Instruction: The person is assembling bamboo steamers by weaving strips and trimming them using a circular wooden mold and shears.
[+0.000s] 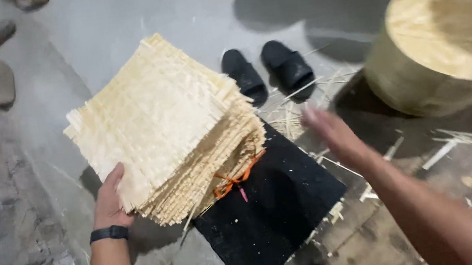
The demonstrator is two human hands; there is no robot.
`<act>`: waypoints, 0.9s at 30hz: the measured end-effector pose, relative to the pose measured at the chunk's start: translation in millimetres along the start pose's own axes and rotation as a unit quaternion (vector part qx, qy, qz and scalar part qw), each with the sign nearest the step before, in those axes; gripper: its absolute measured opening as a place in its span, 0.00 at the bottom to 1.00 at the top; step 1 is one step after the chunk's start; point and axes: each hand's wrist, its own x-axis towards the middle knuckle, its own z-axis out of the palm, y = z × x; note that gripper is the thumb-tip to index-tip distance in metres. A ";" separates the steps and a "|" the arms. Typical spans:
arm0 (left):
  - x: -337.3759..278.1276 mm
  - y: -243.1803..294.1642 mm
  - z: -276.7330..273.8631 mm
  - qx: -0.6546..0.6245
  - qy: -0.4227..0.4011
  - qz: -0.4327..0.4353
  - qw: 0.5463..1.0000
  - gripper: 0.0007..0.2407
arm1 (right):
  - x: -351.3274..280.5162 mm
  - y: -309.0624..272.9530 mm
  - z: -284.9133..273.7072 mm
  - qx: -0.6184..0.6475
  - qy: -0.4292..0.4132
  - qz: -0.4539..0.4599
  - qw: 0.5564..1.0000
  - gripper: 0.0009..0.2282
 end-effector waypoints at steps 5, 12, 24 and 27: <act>-14.6 -4.3 11.1 -0.086 0.033 -0.038 0.995 0.23 | 148.8 -52.8 71.1 0.117 -0.076 0.043 0.989 0.47; -29.6 -21.2 8.2 -0.055 0.092 0.005 0.994 0.21 | 163.1 -51.4 101.4 0.075 -0.107 0.037 0.991 0.33; -189.1 -108.0 113.8 0.049 0.221 -0.040 0.973 0.21 | -17.6 13.0 -8.8 0.216 -0.036 0.052 0.974 0.25; -220.5 -192.0 123.6 -0.015 0.158 0.027 0.987 0.25 | -56.6 140.0 -63.9 0.262 0.089 0.076 0.958 0.26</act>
